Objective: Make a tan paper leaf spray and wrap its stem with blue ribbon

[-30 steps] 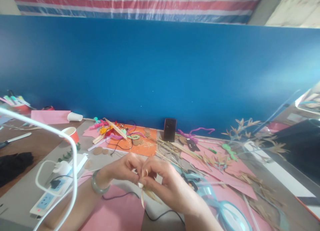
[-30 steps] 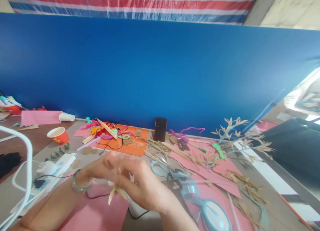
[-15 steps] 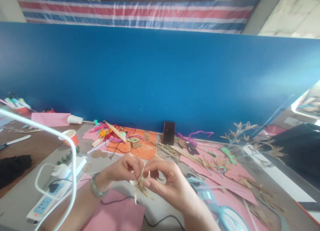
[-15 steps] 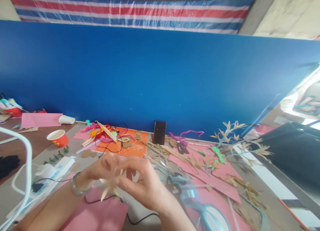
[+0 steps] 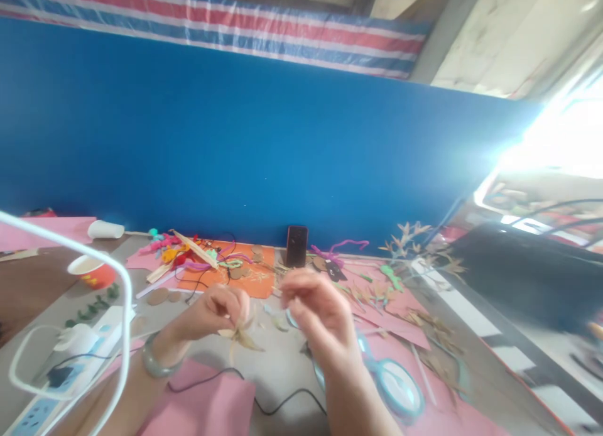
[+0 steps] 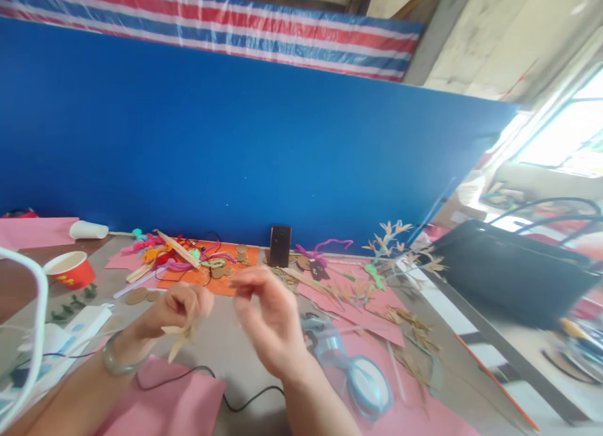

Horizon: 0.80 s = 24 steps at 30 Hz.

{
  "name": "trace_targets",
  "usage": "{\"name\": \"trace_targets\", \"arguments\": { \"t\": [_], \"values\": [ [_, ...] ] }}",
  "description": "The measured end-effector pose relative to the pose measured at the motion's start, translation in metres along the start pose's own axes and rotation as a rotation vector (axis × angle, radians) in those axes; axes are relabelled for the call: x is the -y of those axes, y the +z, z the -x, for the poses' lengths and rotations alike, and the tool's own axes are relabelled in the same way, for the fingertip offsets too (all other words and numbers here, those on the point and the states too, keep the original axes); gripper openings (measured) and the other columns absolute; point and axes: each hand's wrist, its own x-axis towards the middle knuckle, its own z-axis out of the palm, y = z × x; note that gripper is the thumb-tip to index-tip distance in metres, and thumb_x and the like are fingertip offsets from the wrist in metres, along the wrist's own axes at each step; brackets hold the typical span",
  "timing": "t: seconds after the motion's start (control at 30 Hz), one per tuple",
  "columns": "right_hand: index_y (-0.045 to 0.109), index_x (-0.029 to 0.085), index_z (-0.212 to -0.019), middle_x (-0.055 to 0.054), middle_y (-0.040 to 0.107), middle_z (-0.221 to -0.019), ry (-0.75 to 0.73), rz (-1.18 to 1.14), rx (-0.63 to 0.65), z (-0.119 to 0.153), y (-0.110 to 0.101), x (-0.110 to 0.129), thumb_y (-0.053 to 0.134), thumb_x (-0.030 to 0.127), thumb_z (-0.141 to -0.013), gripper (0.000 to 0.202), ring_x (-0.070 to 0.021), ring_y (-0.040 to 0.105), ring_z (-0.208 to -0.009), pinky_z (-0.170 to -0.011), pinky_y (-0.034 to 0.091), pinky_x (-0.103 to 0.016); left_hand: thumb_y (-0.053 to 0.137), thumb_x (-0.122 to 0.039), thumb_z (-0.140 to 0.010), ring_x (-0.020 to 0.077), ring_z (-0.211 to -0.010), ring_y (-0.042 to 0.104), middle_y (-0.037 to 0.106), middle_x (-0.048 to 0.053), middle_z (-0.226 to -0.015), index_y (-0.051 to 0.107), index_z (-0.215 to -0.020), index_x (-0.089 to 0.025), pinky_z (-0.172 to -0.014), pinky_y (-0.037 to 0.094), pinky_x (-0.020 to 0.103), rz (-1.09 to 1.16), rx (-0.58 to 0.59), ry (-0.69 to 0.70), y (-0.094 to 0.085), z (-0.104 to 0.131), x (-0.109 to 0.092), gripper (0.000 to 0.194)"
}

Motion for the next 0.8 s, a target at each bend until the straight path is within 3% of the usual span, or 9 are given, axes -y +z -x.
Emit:
{"name": "trace_targets", "arguments": {
  "t": [0.07,0.13,0.3,0.37,0.43,0.5,0.6,0.8],
  "values": [
    [0.055,0.023,-0.076,-0.002,0.058,-0.084,-0.159,-0.061,-0.227,0.0,-0.007,0.014,0.046,0.012,-0.083,0.016,-0.0152,0.053,-0.072,-0.07,0.044,-0.032,0.074,-0.017,-0.076,0.0117,-0.061,0.053,0.059,0.003,-0.064,0.067,-0.064,-0.014,-0.057,0.04,0.024,-0.009,0.01,0.017,-0.003,0.001,0.002,0.014],
    [0.047,0.024,-0.069,-0.001,0.053,-0.076,-0.291,-0.044,-0.349,-0.004,-0.015,0.028,0.04,0.013,-0.081,0.017,-0.0163,0.052,-0.069,-0.07,0.044,-0.035,0.073,-0.016,-0.077,0.0123,-0.063,0.053,0.059,0.003,-0.066,0.068,-0.067,-0.015,-0.058,0.04,0.025,0.013,0.026,0.021,-0.005,0.003,0.003,0.011],
    [0.037,0.024,-0.059,-0.004,0.048,-0.067,-0.369,0.27,-0.366,-0.011,-0.042,0.045,0.038,0.024,-0.079,0.02,-0.0223,0.056,-0.069,-0.059,0.043,-0.037,0.073,-0.018,-0.077,0.0122,-0.061,0.052,0.058,0.003,-0.066,0.068,-0.067,-0.015,-0.058,0.041,0.026,0.032,0.055,0.047,-0.003,0.005,0.001,0.011],
    [0.038,0.024,-0.058,-0.005,0.054,-0.068,-0.259,0.343,-0.263,-0.006,-0.055,0.04,0.039,0.022,-0.075,0.016,-0.022,0.056,-0.066,-0.06,0.043,-0.038,0.073,-0.019,-0.077,0.0117,-0.061,0.051,0.058,0.003,-0.067,0.069,-0.068,-0.014,-0.056,0.04,0.025,0.037,0.049,0.032,-0.002,0.006,-0.002,0.011],
    [0.042,0.023,-0.059,-0.006,0.06,-0.068,-0.052,0.436,-0.151,0.006,-0.07,0.03,0.039,0.02,-0.072,0.014,-0.0214,0.056,-0.066,-0.063,0.043,-0.037,0.074,-0.019,-0.076,0.0111,-0.061,0.05,0.057,0.002,-0.066,0.069,-0.068,-0.014,-0.056,0.039,0.024,0.053,0.038,0.035,-0.001,0.006,-0.005,0.01],
    [0.039,0.023,-0.054,-0.004,0.06,-0.062,0.14,0.564,-0.08,0.025,-0.086,0.017,0.037,0.021,-0.073,0.019,-0.0197,0.054,-0.063,-0.061,0.042,-0.034,0.074,-0.016,-0.076,0.0111,-0.061,0.049,0.056,0.001,-0.064,0.069,-0.068,-0.015,-0.056,0.04,0.025,0.063,0.036,0.059,0.0,0.006,-0.007,0.009],
    [0.05,0.021,-0.056,-0.002,0.058,-0.057,0.386,0.826,0.008,0.062,-0.107,-0.006,0.036,0.023,-0.077,0.025,-0.0184,0.053,-0.058,-0.06,0.04,-0.031,0.073,-0.013,-0.075,0.0119,-0.064,0.05,0.056,0.002,-0.065,0.069,-0.068,-0.015,-0.058,0.041,0.025,0.07,0.034,0.068,0.001,0.006,-0.009,0.009],
    [0.065,0.018,-0.081,-0.004,0.067,-0.067,0.516,1.122,0.06,0.134,-0.125,-0.046,0.038,0.035,-0.091,0.033,-0.0217,0.06,-0.066,-0.068,0.04,-0.032,0.072,-0.012,-0.076,0.0117,-0.064,0.05,0.054,0.0,-0.065,0.07,-0.07,-0.016,-0.059,0.041,0.026,0.063,0.037,0.048,0.0,0.006,-0.002,0.008]
  ]
}}
